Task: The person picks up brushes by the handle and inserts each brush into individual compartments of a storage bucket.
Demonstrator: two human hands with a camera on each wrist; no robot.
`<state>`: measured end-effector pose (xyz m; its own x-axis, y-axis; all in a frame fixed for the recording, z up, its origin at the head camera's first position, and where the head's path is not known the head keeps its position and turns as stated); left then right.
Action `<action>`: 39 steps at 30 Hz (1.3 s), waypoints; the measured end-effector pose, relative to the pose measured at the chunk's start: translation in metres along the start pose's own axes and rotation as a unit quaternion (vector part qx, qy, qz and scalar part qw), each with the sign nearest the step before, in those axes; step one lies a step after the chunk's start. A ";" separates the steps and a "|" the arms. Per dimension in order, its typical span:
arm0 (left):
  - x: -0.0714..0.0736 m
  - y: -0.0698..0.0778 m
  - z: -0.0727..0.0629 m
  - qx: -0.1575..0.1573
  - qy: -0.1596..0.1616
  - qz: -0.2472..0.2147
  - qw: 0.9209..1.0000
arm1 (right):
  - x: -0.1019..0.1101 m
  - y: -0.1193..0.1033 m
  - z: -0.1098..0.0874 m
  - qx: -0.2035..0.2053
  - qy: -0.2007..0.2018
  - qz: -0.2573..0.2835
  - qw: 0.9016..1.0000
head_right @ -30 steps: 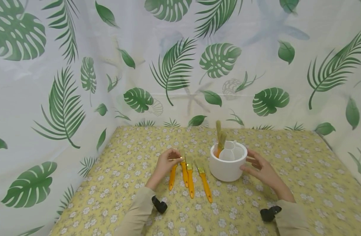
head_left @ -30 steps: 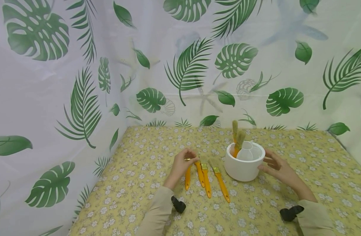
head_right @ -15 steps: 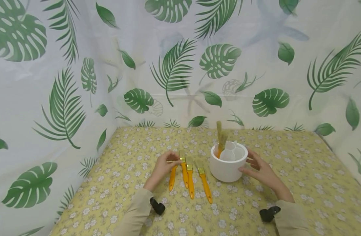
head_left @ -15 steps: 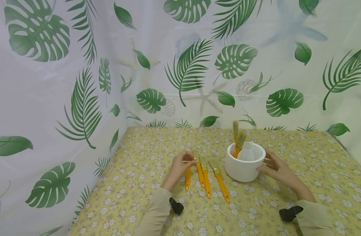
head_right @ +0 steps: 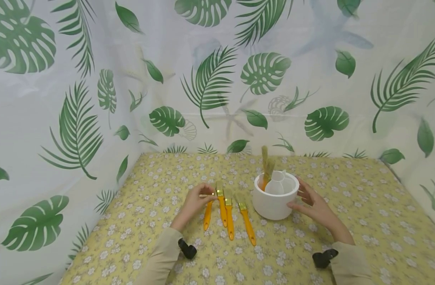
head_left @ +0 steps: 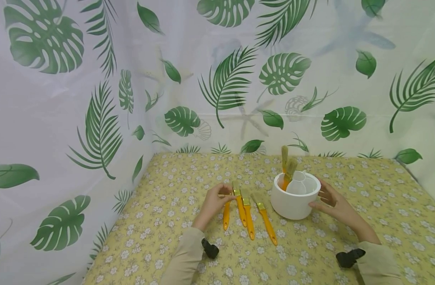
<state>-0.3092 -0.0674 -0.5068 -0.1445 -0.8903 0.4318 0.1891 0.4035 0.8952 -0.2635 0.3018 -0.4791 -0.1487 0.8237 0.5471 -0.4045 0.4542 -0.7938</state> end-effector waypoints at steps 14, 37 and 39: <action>0.004 -0.004 -0.002 0.013 -0.015 0.014 1.000 | 0.001 -0.002 0.000 -0.004 0.005 0.005 1.000; 0.007 -0.004 -0.006 0.054 -0.036 0.064 0.996 | 0.001 0.000 -0.001 -0.008 0.008 -0.002 1.000; 0.007 -0.004 -0.006 0.061 -0.039 0.066 0.995 | 0.001 0.000 -0.001 -0.008 0.008 0.000 1.000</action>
Point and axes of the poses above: each hand's wrist, its own z-axis towards the middle knuckle, its own x-axis out of the back of the hand, y = z × x, the point moved 4 cm from there along z, towards the middle knuckle, and after that the axes turned 3 degrees about x, right-handed, at the moved point
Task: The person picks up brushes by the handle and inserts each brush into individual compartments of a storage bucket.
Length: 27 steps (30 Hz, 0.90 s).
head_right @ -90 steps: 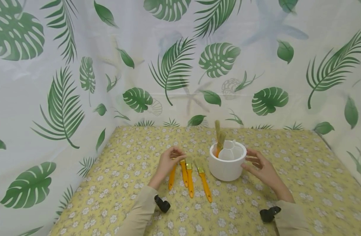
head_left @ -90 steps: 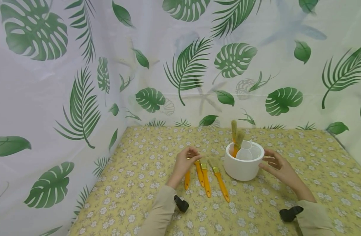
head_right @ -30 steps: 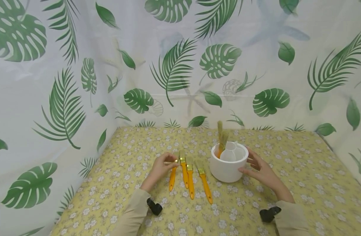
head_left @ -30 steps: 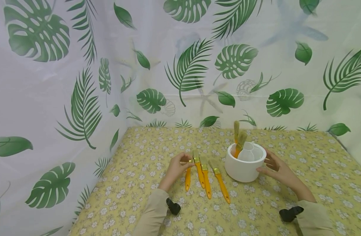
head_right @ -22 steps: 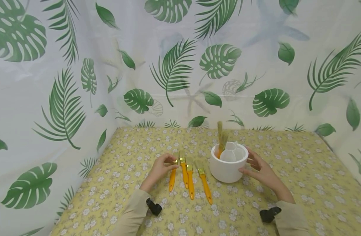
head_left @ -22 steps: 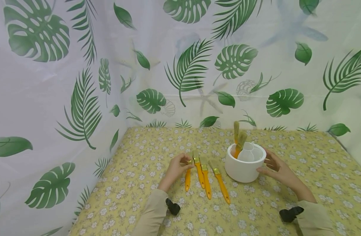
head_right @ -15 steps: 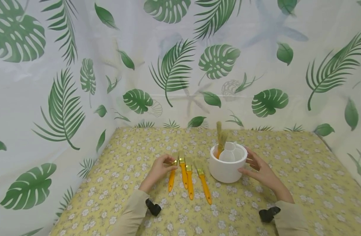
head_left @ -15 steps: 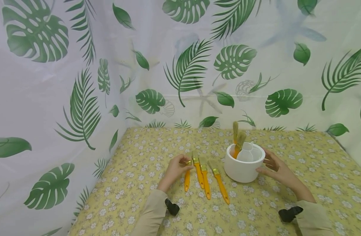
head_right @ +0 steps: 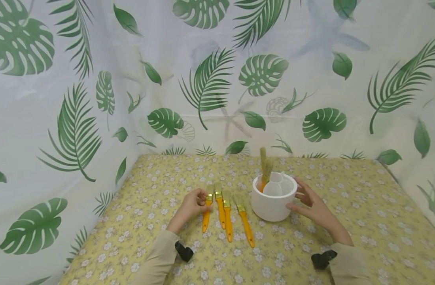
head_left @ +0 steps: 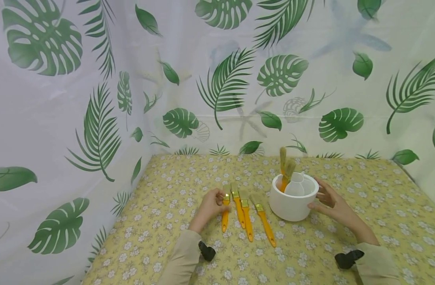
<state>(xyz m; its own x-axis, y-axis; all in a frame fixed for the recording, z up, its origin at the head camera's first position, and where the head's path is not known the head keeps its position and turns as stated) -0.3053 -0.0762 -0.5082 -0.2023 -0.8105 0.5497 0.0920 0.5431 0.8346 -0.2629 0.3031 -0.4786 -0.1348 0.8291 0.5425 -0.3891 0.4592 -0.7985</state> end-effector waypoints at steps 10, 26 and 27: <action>-0.002 0.004 -0.004 0.054 0.019 0.022 0.998 | 0.000 0.000 0.001 0.000 -0.001 -0.001 1.000; -0.002 0.008 -0.008 0.062 0.036 0.020 0.997 | -0.001 0.000 -0.001 0.008 0.001 0.002 1.000; -0.002 0.007 -0.008 0.060 0.036 0.018 0.997 | -0.001 0.000 -0.001 0.007 0.001 0.003 1.000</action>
Point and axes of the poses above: each hand's wrist, its own z-axis towards the middle knuckle, its own x-axis out of the back of the hand, y = z × x, the point moved 4 cm from there along z, towards the middle knuckle, and after that the axes turned 3 degrees about x, right-handed, at the moved point
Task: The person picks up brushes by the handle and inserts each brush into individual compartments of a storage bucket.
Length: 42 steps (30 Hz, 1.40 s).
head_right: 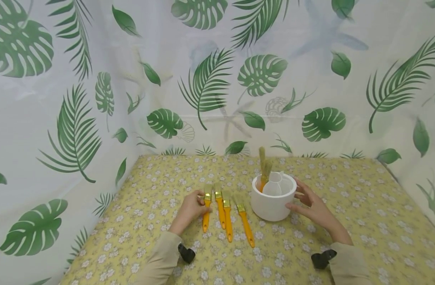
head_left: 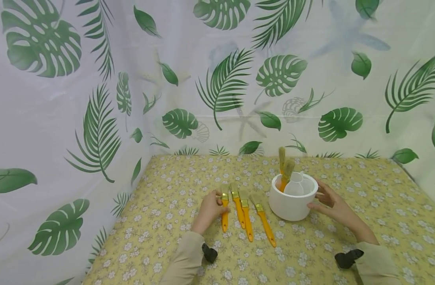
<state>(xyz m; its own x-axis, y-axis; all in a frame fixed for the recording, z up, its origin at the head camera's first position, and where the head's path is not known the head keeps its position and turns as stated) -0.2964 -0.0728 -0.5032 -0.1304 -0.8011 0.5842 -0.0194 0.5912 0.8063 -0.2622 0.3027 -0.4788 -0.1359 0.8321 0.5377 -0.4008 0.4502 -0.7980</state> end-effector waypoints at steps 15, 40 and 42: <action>0.001 -0.006 0.004 -0.004 -0.022 -0.046 0.999 | -0.001 0.002 0.000 -0.011 -0.003 0.002 1.000; 0.002 0.001 0.006 -0.007 -0.021 -0.096 0.995 | 0.000 0.008 -0.001 -0.035 -0.013 0.006 0.999; 0.002 0.002 0.006 -0.014 -0.020 -0.104 0.994 | -0.001 0.008 -0.001 -0.038 -0.014 0.009 0.999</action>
Point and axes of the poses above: each hand's wrist, its own z-axis towards the middle knuckle, its own x-axis out of the back of the hand, y = z × x, the point moved 4 cm from there along z, towards the middle knuckle, and after that the axes turned 3 degrees about x, right-handed, at the moved point
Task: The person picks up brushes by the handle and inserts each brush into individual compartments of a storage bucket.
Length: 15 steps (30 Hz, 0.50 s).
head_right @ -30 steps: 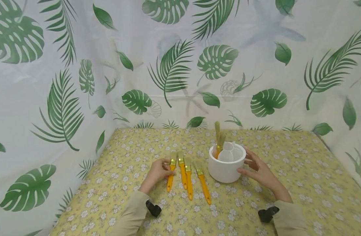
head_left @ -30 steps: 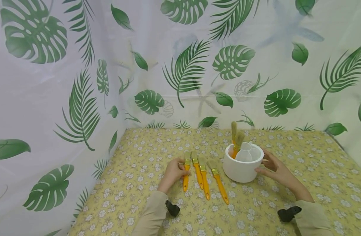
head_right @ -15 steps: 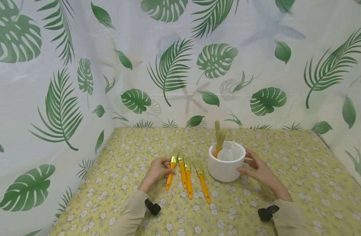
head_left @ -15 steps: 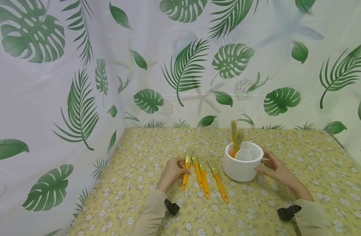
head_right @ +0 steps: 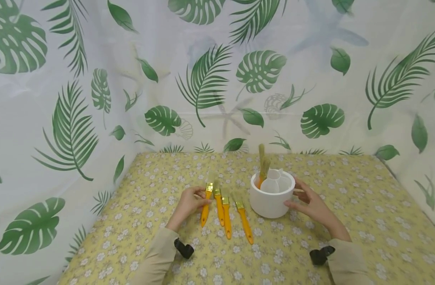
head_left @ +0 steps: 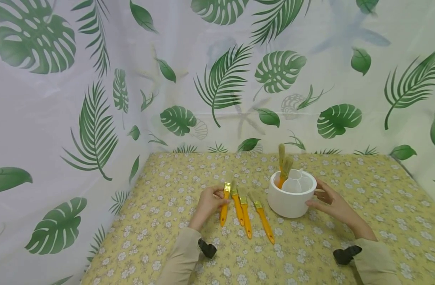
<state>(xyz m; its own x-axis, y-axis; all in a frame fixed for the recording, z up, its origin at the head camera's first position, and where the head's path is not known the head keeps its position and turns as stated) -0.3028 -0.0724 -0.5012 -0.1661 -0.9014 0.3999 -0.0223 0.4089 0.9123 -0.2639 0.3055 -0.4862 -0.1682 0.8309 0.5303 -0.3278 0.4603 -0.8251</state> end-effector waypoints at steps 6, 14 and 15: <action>-0.001 0.007 -0.001 -0.020 0.012 -0.008 1.000 | -0.001 -0.002 0.000 -0.004 -0.001 0.007 1.000; -0.007 0.011 0.001 -0.027 0.024 -0.003 0.999 | 0.001 -0.003 0.000 0.018 0.003 0.009 1.000; -0.007 0.011 0.001 -0.027 0.025 -0.003 0.999 | 0.001 -0.003 0.000 0.022 0.003 0.008 1.000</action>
<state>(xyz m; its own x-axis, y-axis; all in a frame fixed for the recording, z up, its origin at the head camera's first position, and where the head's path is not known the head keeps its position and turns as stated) -0.3027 -0.0612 -0.4941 -0.1174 -0.9098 0.3980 0.0304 0.3973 0.9172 -0.2628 0.3050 -0.4830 -0.1686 0.8399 0.5159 -0.3650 0.4330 -0.8242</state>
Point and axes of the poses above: each hand's wrist, its own z-axis towards the middle knuckle, its own x-axis out of the back of the hand, y = z × x, the point moved 4 cm from there along z, towards the middle knuckle, and after that the axes turned 3 degrees about x, right-handed, at the moved point
